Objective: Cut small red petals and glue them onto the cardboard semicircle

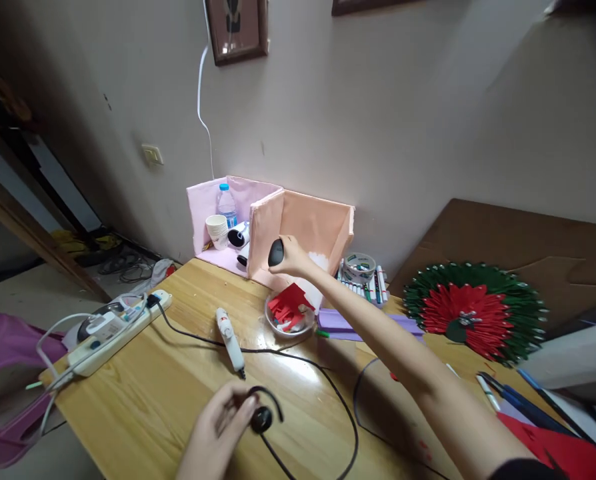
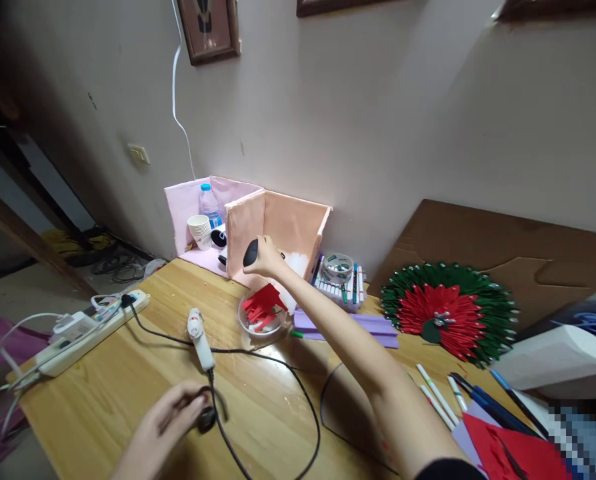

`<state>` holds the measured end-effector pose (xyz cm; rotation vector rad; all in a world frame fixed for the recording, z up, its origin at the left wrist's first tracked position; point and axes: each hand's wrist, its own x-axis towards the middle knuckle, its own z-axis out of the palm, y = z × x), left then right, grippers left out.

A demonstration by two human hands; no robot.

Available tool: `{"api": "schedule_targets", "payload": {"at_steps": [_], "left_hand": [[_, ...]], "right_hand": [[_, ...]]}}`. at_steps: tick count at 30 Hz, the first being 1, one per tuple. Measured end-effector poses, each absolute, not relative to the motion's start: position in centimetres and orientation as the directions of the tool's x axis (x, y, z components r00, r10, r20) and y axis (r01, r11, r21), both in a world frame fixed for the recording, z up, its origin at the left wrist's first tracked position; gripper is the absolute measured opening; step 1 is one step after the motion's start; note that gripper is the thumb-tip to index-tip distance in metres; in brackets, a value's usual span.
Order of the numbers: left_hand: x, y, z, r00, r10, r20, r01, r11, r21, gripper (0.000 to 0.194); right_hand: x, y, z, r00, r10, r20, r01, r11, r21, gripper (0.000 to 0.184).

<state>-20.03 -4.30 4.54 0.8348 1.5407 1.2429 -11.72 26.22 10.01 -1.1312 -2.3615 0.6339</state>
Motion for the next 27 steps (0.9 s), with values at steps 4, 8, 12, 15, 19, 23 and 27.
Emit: {"api": "schedule_targets", "payload": {"at_steps": [4, 8, 12, 15, 19, 23, 27], "left_hand": [[-16.3, -0.5, 3.9, -0.047, 0.972, -0.231, 0.120, 0.235, 0.964, 0.022], [-14.3, 0.4, 0.3, -0.006, 0.970, -0.243, 0.336, 0.231, 0.913, 0.020], [-13.6, -0.1, 0.3, -0.128, 0.986, -0.109, 0.519, 0.160, 0.840, 0.024], [-12.0, -0.8, 2.4, -0.204, 0.979, 0.012, 0.445, 0.082, 0.892, 0.032], [-8.4, -1.6, 4.0, -0.005, 0.972, -0.233, -0.005, 0.233, 0.972, 0.050], [-6.2, -1.7, 3.7, -0.043, 0.984, -0.171, -0.114, 0.165, 0.980, 0.062], [-6.3, -1.8, 3.6, -0.013, 0.983, -0.185, -0.151, 0.181, 0.972, 0.052]], "right_hand": [[-3.1, 18.1, 11.6, -0.744, 0.563, 0.359, 0.294, 0.759, -0.581, 0.087], [5.9, 11.3, 9.7, -0.766, 0.596, 0.239, 0.298, 0.660, -0.689, 0.090], [10.5, 7.1, 6.8, -0.700, 0.689, 0.186, 0.295, 0.517, -0.804, 0.090], [10.7, 5.5, 6.1, -0.692, 0.683, 0.232, 0.234, 0.517, -0.824, 0.093], [9.1, 4.1, 6.5, -0.701, 0.627, 0.341, 0.246, 0.661, -0.709, 0.096], [7.8, 3.2, 6.0, -0.752, 0.581, 0.313, 0.286, 0.714, -0.639, 0.107], [7.9, 3.4, 5.7, -0.797, 0.534, 0.282, 0.221, 0.693, -0.687, 0.114]]}}
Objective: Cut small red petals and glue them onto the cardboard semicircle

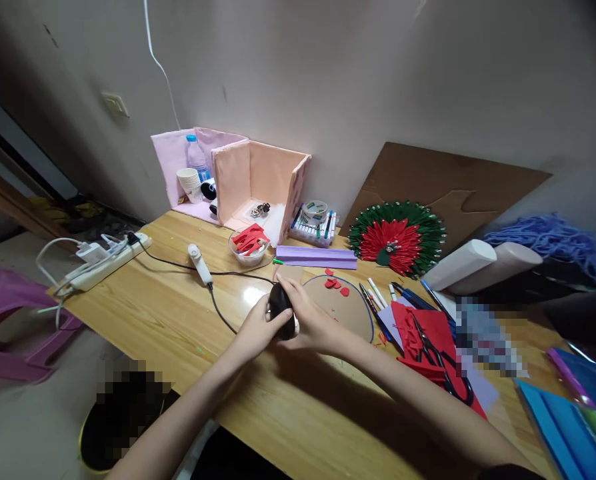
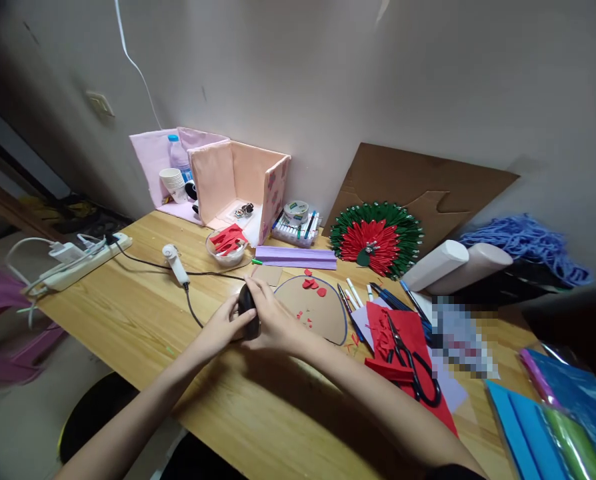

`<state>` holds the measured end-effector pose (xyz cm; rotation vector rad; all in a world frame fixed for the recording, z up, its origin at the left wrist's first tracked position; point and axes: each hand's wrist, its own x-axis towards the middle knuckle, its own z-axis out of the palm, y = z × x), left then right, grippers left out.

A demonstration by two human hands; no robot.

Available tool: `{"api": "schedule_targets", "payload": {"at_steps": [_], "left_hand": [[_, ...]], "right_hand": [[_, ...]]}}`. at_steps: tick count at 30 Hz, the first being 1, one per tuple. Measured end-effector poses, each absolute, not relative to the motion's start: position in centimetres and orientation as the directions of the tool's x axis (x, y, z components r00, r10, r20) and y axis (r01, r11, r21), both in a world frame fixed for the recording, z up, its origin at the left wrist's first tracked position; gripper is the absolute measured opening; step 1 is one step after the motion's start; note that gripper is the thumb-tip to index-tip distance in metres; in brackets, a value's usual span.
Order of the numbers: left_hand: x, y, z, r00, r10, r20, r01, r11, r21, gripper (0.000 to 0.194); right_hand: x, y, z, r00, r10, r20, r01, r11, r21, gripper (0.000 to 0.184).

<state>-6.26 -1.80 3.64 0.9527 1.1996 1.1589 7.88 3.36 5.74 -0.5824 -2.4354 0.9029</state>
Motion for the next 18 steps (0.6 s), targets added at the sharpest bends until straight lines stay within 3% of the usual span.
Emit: {"api": "schedule_targets", "payload": {"at_steps": [10, 13, 18], "left_hand": [[-7.7, -1.8, 4.6, 0.103, 0.980, -0.173, -0.137, 0.186, 0.973, 0.045], [-7.7, -1.9, 4.4, 0.004, 0.974, -0.227, -0.141, 0.225, 0.964, 0.050], [-8.2, -2.1, 4.7, -0.182, 0.956, -0.231, 0.064, 0.246, 0.967, 0.054]], "right_hand": [[7.7, 3.5, 4.3, -0.740, 0.563, 0.369, 0.139, 0.664, -0.734, 0.099], [7.3, 3.4, 3.9, -0.696, 0.595, 0.402, 0.179, 0.686, -0.705, 0.098], [6.8, 3.5, 3.4, -0.678, 0.540, 0.500, 0.245, 0.806, -0.538, 0.098]]}}
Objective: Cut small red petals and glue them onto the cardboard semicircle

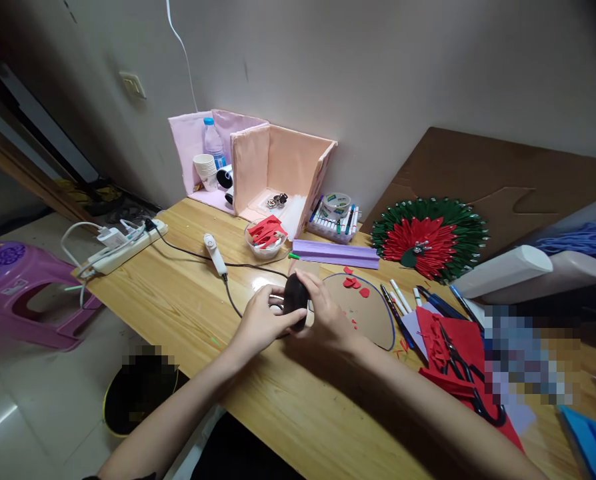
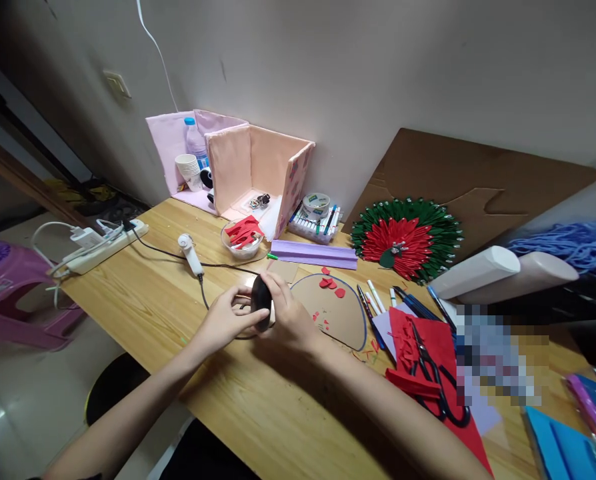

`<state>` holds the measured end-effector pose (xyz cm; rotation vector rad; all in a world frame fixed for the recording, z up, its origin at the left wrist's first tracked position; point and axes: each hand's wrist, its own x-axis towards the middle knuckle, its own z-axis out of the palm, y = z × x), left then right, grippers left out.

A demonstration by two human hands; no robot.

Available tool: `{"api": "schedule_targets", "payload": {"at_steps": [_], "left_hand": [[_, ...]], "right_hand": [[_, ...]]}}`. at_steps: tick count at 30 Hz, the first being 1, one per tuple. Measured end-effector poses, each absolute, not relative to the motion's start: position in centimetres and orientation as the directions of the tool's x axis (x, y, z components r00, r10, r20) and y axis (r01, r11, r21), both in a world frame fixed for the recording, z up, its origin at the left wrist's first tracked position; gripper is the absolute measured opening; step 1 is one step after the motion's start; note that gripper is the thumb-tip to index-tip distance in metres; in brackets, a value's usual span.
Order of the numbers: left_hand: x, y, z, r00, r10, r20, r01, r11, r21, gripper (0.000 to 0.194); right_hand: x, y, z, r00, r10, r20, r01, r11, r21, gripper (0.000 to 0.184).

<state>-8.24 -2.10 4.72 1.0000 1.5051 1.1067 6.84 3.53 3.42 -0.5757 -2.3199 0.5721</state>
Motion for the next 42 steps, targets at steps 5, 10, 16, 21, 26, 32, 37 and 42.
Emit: {"api": "schedule_targets", "payload": {"at_steps": [5, 10, 16, 21, 26, 32, 37, 42], "left_hand": [[-9.4, -1.9, 4.4, -0.193, 0.950, -0.246, 0.242, 0.289, 0.926, 0.046], [-10.0, -1.8, 4.0, -0.260, 0.940, -0.221, 0.368, 0.308, 0.877, 0.049], [-9.7, -2.3, 4.9, -0.289, 0.938, -0.192, 0.377, 0.295, 0.878, 0.065], [-10.1, -2.8, 8.3, -0.186, 0.975, -0.126, 0.335, 0.183, 0.924, 0.063], [-12.6, -1.6, 11.1, 0.217, 0.974, 0.057, 0.466, -0.154, 0.871, 0.066], [-15.3, -0.4, 9.6, 0.373, 0.906, 0.200, 0.608, -0.402, 0.685, 0.027], [-17.5, -2.6, 8.4, 0.013, 0.992, 0.122, 0.805, -0.083, 0.587, 0.032], [-18.7, -3.9, 7.0, -0.294, 0.955, 0.029, 0.827, 0.239, 0.508, 0.031]], "right_hand": [[6.4, 3.7, 2.8, -0.702, 0.511, 0.497, 0.270, 0.836, -0.478, 0.098], [5.8, 3.8, 2.3, -0.691, 0.507, 0.516, 0.237, 0.833, -0.500, 0.100], [5.0, 3.9, 2.4, -0.691, 0.520, 0.502, 0.207, 0.808, -0.551, 0.101], [5.1, 4.8, 2.4, -0.733, 0.577, 0.360, 0.141, 0.647, -0.749, 0.099], [5.5, 6.0, 3.3, -0.929, 0.348, 0.126, -0.038, 0.250, -0.968, 0.092], [4.6, 6.7, 4.2, -0.985, 0.167, 0.046, -0.039, 0.049, -0.998, 0.086], [4.6, 7.1, 2.8, -0.889, 0.457, 0.003, 0.153, 0.304, -0.940, 0.057], [3.6, 6.1, 0.9, -0.874, 0.484, 0.044, 0.352, 0.693, -0.629, 0.020]]}}
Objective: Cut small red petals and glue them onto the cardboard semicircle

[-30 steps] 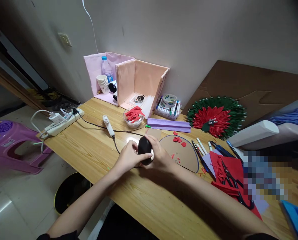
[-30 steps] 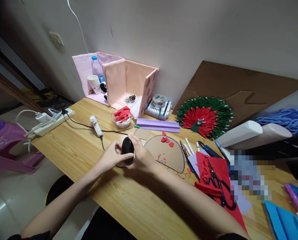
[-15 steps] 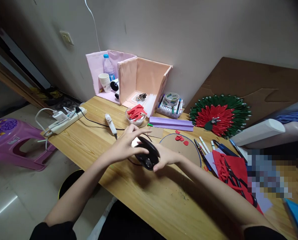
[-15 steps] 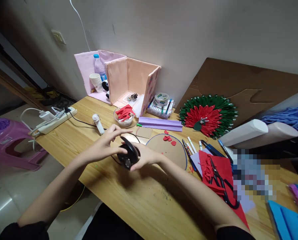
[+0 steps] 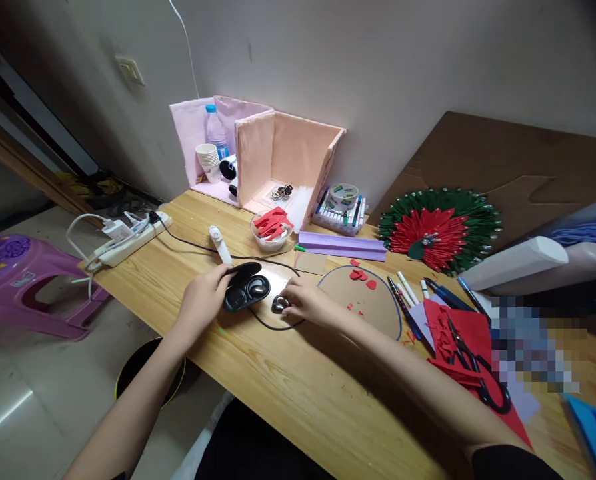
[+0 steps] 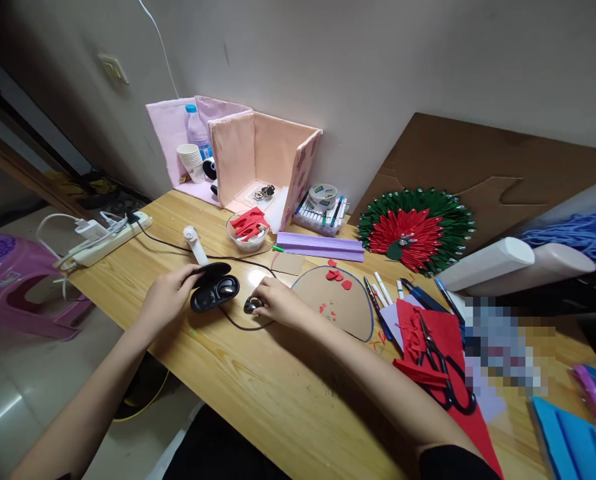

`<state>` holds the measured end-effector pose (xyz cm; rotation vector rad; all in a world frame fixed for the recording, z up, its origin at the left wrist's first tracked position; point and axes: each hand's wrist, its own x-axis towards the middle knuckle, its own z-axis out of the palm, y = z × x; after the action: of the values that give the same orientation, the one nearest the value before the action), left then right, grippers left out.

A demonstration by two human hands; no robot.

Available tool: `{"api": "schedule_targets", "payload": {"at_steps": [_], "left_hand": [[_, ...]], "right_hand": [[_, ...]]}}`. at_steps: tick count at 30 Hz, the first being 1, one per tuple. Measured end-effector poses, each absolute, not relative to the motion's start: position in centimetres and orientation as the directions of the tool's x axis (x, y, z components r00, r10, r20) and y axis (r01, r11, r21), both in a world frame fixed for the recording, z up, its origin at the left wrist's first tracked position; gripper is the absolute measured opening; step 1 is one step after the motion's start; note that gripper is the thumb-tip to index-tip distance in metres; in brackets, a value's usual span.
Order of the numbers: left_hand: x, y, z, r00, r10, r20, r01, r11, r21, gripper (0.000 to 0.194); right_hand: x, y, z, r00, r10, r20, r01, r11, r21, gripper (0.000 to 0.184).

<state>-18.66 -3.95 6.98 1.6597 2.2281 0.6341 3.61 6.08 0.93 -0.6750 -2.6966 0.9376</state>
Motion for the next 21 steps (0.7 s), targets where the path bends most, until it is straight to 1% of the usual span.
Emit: {"api": "schedule_targets", "payload": {"at_steps": [2, 4, 6, 8, 9, 11, 13, 15, 19, 21], "left_hand": [[-18.5, -3.9, 6.3, -0.348, 0.937, 0.015, 0.794, 0.287, 0.536, 0.032], [-18.2, -3.6, 5.7, -0.371, 0.928, 0.013, 0.766, 0.298, 0.570, 0.032], [-17.9, -3.3, 5.1, -0.370, 0.929, 0.009, 0.746, 0.292, 0.598, 0.032], [-17.7, -3.0, 4.5, -0.348, 0.937, -0.002, 0.732, 0.273, 0.624, 0.031], [-17.6, -2.8, 4.2, -0.330, 0.944, -0.009, 0.723, 0.258, 0.641, 0.031], [-17.6, -2.6, 3.6, -0.287, 0.957, -0.026, 0.693, 0.227, 0.684, 0.032], [-17.6, -2.4, 3.0, -0.250, 0.967, -0.047, 0.649, 0.204, 0.733, 0.033], [-17.6, -2.3, 2.7, -0.225, 0.972, -0.065, 0.602, 0.191, 0.775, 0.034], [-17.8, -2.3, 2.7, -0.190, 0.978, -0.088, 0.522, 0.177, 0.834, 0.032], [-18.0, -2.3, 2.9, -0.131, 0.987, -0.096, 0.492, 0.149, 0.858, 0.034]], "right_hand": [[3.2, 5.6, 0.5, -0.876, 0.480, 0.033, 0.378, 0.729, -0.570, 0.020], [3.3, 5.5, 0.7, -0.874, 0.480, 0.069, 0.368, 0.749, -0.551, 0.014], [3.7, 5.8, 1.6, -0.853, 0.496, 0.162, 0.332, 0.756, -0.564, 0.011], [4.0, 6.2, 2.7, -0.807, 0.520, 0.281, 0.282, 0.756, -0.590, 0.015], [3.8, 6.4, 3.1, -0.797, 0.505, 0.331, 0.237, 0.766, -0.597, 0.017], [2.9, 6.6, 3.6, -0.819, 0.420, 0.392, 0.130, 0.800, -0.586, 0.018], [1.1, 6.3, 3.3, -0.860, 0.328, 0.390, 0.067, 0.832, -0.551, 0.017], [-0.9, 5.9, 2.5, -0.901, 0.265, 0.343, 0.054, 0.853, -0.519, 0.018], [-3.0, 5.3, 1.3, -0.956, 0.185, 0.228, 0.046, 0.861, -0.506, 0.022], [-2.6, 5.4, 1.2, -0.959, 0.169, 0.228, 0.030, 0.860, -0.510, 0.025]]}}
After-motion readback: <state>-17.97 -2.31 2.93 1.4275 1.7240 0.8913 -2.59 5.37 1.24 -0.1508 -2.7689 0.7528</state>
